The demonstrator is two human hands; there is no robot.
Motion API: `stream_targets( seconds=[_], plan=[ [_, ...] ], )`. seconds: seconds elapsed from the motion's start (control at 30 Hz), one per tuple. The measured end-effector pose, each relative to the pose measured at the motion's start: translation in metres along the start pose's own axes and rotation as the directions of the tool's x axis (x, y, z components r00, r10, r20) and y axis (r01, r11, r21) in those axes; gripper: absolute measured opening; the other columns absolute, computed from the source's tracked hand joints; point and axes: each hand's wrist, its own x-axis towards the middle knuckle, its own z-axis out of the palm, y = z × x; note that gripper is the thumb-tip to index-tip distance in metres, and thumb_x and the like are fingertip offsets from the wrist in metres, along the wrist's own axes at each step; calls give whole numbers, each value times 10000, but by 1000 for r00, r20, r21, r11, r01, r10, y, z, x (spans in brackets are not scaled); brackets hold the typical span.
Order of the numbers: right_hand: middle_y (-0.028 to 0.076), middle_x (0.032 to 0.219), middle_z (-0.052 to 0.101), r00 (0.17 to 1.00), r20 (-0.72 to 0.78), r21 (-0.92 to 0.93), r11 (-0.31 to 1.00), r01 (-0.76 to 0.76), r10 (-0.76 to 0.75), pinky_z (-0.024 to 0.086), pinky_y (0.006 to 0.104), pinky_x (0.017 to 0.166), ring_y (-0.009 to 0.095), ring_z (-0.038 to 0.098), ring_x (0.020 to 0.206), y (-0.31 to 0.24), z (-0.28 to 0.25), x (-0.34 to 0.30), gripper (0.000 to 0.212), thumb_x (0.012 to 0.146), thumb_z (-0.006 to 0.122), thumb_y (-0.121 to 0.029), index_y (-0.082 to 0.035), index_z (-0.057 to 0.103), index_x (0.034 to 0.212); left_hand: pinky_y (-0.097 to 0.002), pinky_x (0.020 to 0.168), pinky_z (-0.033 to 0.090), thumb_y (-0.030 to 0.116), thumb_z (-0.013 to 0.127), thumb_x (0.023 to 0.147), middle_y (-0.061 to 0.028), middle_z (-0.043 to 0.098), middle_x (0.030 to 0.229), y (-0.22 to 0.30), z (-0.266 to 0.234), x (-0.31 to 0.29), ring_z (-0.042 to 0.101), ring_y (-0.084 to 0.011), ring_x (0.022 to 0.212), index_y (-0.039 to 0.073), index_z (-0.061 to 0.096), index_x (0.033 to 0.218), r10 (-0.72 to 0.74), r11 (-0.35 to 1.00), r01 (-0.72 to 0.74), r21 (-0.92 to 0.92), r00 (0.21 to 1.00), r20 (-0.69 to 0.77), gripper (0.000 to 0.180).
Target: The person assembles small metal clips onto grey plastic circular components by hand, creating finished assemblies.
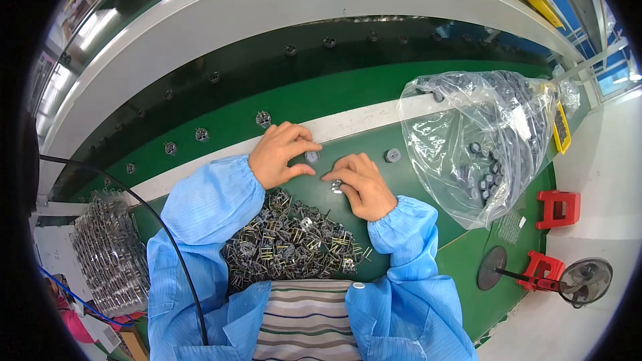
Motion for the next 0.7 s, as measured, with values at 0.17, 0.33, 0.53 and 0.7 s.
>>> stream_targets(
  seconds=[0.17, 0.33, 0.53, 0.7],
  plan=[
    [74, 930, 646, 989, 139, 45, 998, 37, -43, 504, 382, 770, 282, 596, 909, 21, 3, -7, 207, 786, 790, 29, -49, 750, 974, -421, 933, 443, 312, 888, 743, -47, 612, 1073, -2, 8, 0, 592, -275, 1053, 122, 698, 1082, -41, 997, 45, -66, 997, 66, 432],
    [73, 888, 641, 998, 37, -19, 998, -59, 60, 503, 370, 713, 276, 592, 843, 7, 12, 1, 150, 777, 813, -7, -48, 736, 899, -429, 941, 445, 295, 919, 704, -67, 603, 1023, 1, -1, 3, 592, -297, 1026, 103, 676, 1033, -80, 988, 90, -125, 993, 83, 452],
    [70, 883, 667, 967, 84, 218, 943, -252, 239, 508, 363, 695, 237, 624, 820, 3, 11, 16, 119, 802, 822, -42, -35, 724, 870, -423, 939, 444, 233, 921, 694, -72, 609, 1003, -7, 5, -1, 584, -294, 993, 90, 680, 969, -54, 985, 74, -158, 990, 130, 392],
    [56, 879, 671, 978, -27, 214, 957, -196, 206, 492, 308, 703, 181, 620, 820, 7, 32, 27, 116, 822, 826, -18, -17, 727, 882, -428, 921, 449, 278, 906, 731, -55, 609, 989, -6, 8, -1, 586, -281, 1031, 107, 708, 961, -74, 984, 97, -151, 986, 150, 348]
  ],
)
